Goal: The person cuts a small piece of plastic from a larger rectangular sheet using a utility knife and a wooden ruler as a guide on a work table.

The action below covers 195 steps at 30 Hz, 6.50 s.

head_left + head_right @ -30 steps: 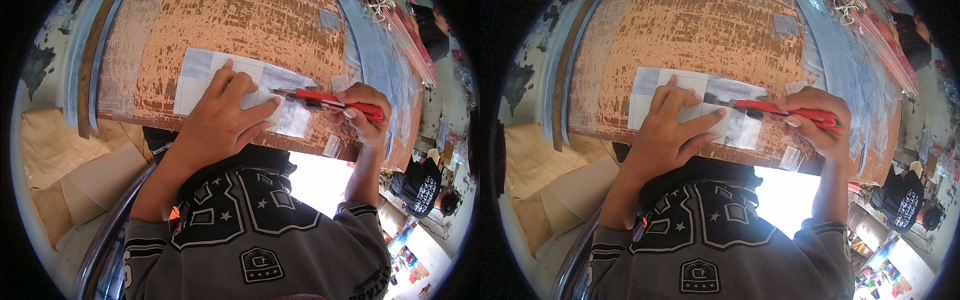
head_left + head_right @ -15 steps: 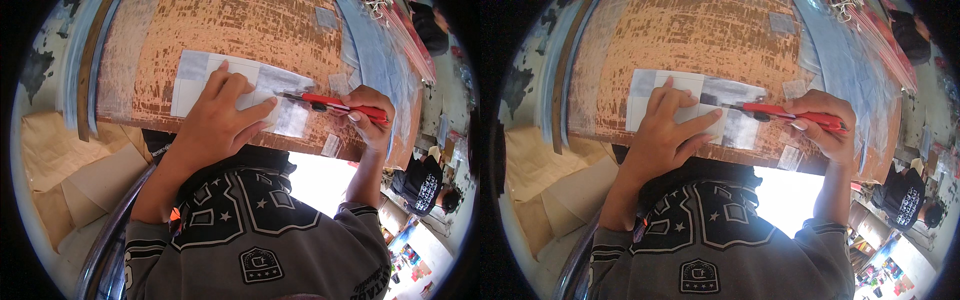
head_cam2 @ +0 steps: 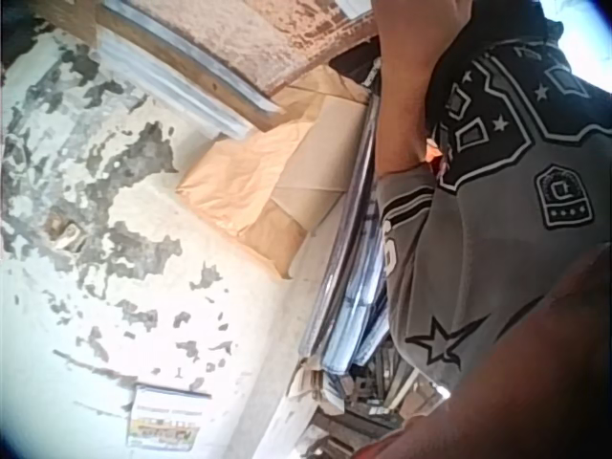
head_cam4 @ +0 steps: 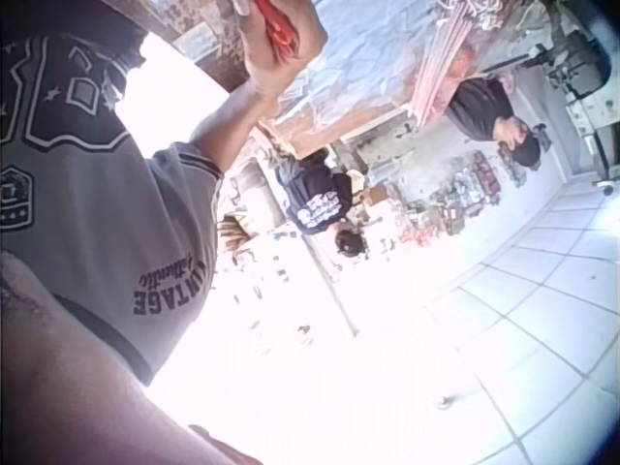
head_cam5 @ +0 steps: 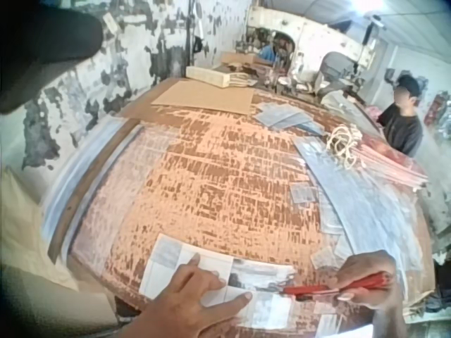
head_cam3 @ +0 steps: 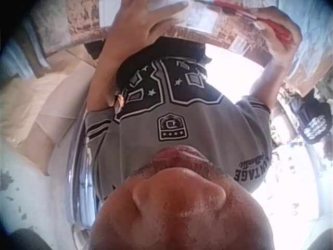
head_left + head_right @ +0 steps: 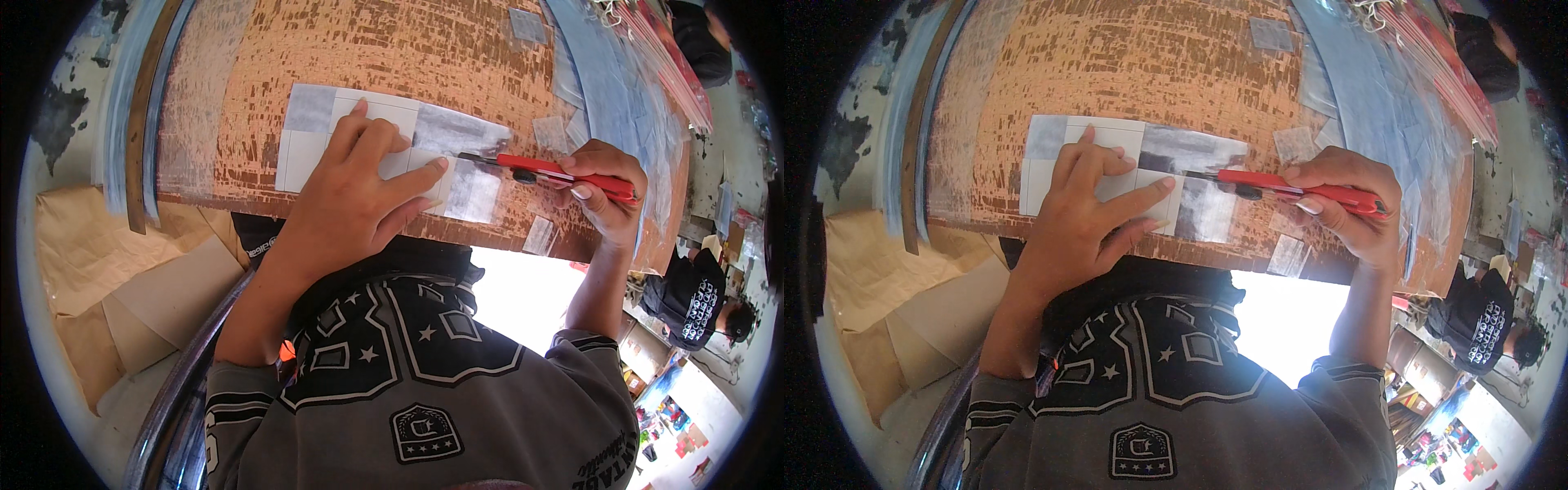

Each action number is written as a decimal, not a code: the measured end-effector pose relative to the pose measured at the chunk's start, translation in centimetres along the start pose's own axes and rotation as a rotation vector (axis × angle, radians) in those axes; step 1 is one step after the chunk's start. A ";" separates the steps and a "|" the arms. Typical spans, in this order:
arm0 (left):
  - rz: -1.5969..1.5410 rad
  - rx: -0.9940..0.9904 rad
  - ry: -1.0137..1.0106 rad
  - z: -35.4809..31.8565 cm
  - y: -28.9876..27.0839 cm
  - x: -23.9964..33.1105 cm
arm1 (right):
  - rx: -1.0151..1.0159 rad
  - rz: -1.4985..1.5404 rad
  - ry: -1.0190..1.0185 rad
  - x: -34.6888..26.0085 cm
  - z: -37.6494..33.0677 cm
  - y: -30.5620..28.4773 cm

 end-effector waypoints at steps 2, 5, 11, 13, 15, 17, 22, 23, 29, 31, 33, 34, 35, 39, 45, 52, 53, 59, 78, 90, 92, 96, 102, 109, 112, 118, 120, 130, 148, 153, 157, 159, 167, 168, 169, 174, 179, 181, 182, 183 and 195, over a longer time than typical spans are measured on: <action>0.000 0.002 0.002 0.0 0.0 0.0 | -0.004 -0.016 -0.014 0.0 -0.1 -0.1; 0.005 0.013 0.013 0.1 -0.1 0.1 | -0.004 -0.003 0.003 -0.1 -0.2 -0.1; 0.007 0.017 0.018 0.1 -0.1 0.2 | -0.009 0.006 -0.012 -0.1 -0.4 -0.1; 0.008 0.016 0.019 0.0 -0.1 0.2 | -0.008 0.018 -0.005 0.0 -0.6 -0.1; 0.009 0.014 0.016 0.0 -0.2 0.2 | -0.002 0.044 0.019 -0.1 -0.7 0.0; 0.013 0.012 0.017 0.0 -0.2 0.2 | 0.001 0.046 0.014 -0.2 -0.8 0.1; 0.007 0.023 0.016 -0.1 0.1 -0.1 | -0.005 -0.035 -0.076 0.1 -0.9 0.0; 0.013 0.027 0.016 -0.1 0.1 0.0 | 0.003 0.011 -0.075 0.3 -1.1 -0.2; 0.036 0.059 0.019 -0.3 0.2 0.4 | 0.339 0.273 -0.083 1.4 -3.4 -1.2; 0.044 0.079 0.013 -0.4 0.2 0.5 | 0.431 0.150 -0.127 1.2 -3.2 -0.7; 0.025 0.096 0.019 -0.3 0.0 0.5 | 0.468 -0.039 -0.131 1.5 -3.1 -0.3; 0.018 0.106 0.019 -0.3 -0.2 0.6 | 0.468 -0.141 -0.138 1.6 -2.8 0.0; 0.014 0.112 0.014 -0.3 -0.4 0.7 | 0.466 -0.244 -0.144 1.6 -2.6 0.3; 0.050 0.160 0.009 -0.1 -1.4 0.9 | 0.424 -0.515 -0.206 1.4 -2.1 1.0; 0.185 0.256 -0.049 -0.9 -3.3 -1.5 | 0.424 -0.775 -0.116 0.8 -1.6 2.1; 0.332 0.329 -0.250 -3.1 -7.2 -5.4 | 0.434 -0.873 -0.087 1.1 -1.1 2.0; 0.339 0.339 -0.288 -3.5 -7.6 -6.0 | 0.435 -0.890 -0.077 1.2 -1.1 2.0; 0.440 0.325 -0.353 -5.3 -9.1 -8.3 | 0.438 -0.984 -0.002 1.2 -0.7 2.2; 0.397 0.362 -0.325 -6.0 -8.9 -9.4 | 0.410 -1.046 0.112 1.9 -0.2 2.2; 0.312 0.385 -0.295 -6.2 -8.9 -9.9 | 0.373 -1.131 0.075 2.2 0.5 2.4; 0.307 0.389 -0.296 -6.1 -8.9 -9.9 | 0.363 -1.121 0.079 2.1 0.6 2.4; 0.294 0.390 -0.309 -6.0 -8.9 -9.8 | 0.384 -1.100 0.106 2.2 0.4 2.4; 0.291 0.388 -0.297 -6.2 -8.7 -9.8 | 0.393 -1.093 0.111 1.9 0.4 2.9; 0.327 0.329 -0.288 -6.1 -8.4 -10.3 | 0.401 -1.119 0.073 1.9 0.0 2.9; 0.362 0.324 -0.339 -6.0 -8.5 -10.1 | 0.451 -1.119 0.087 1.6 0.1 3.0; 0.378 0.380 -0.355 -6.2 -8.5 -10.3 | 0.507 -1.107 0.118 1.0 -0.1 3.0; 0.403 0.378 -0.364 -6.2 -8.5 -10.2 | 0.513 -1.093 0.076 0.9 -0.3 2.6; 0.381 0.430 -0.349 -6.1 -8.5 -8.8 | 0.659 -0.944 0.093 1.4 -1.4 0.8; 0.474 0.538 -0.331 -6.8 -8.4 -8.2 | 0.740 -0.711 -0.068 -0.7 -3.2 0.8; 0.507 0.425 -0.343 -6.1 -8.4 -8.7 | 0.684 -0.663 -0.130 -0.7 -3.4 0.8; 0.514 0.375 -0.390 -5.8 -8.0 -8.6 | 0.649 -0.642 -0.109 -0.8 -3.5 0.7; 0.510 0.356 -0.404 -5.8 -8.2 -8.9 | 0.636 -0.623 -0.111 -0.7 -3.7 0.8; 0.456 0.262 -0.409 -5.5 -8.1 -9.2 | 0.616 -0.607 -0.158 -0.7 -3.1 1.3; 0.447 0.252 -0.400 -5.4 -8.1 -9.3 | 0.624 -0.624 -0.167 -0.9 -3.3 1.3; 0.443 0.250 -0.402 -5.3 -8.2 -9.2 | 0.634 -0.641 -0.183 -1.1 -3.3 1.2; 0.427 0.265 -0.377 -5.4 -8.5 -9.0 | 0.661 -0.708 -0.362 -3.0 -3.9 1.0; 0.390 0.261 -0.312 -5.2 -8.6 -9.1 | 0.549 -0.491 -0.438 -6.2 -5.1 3.0; 0.371 0.266 -0.306 -5.3 -8.5 -9.2 | 0.441 -0.296 -0.425 -7.9 -5.7 5.1; 0.346 0.266 -0.313 -5.3 -8.6 -9.1 | 0.309 -0.172 -0.431 -9.6 -5.1 6.2; 0.341 0.271 -0.309 -5.3 -8.6 -9.1 | 0.180 -0.047 -0.422 -11.3 -4.6 7.3; 0.336 0.320 -0.269 -5.7 -8.7 -8.8 | 0.102 0.875 -1.083 -18.2 -2.2 18.5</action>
Point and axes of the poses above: each hand's wrist, its own z-axis towards the middle knuckle, its own y-axis out of the palm, x = y × z, the point moved 5 cm from there along z, towards the middle knuckle, and after that the axes turned 2 degrees about y, right-handed, at the moved point
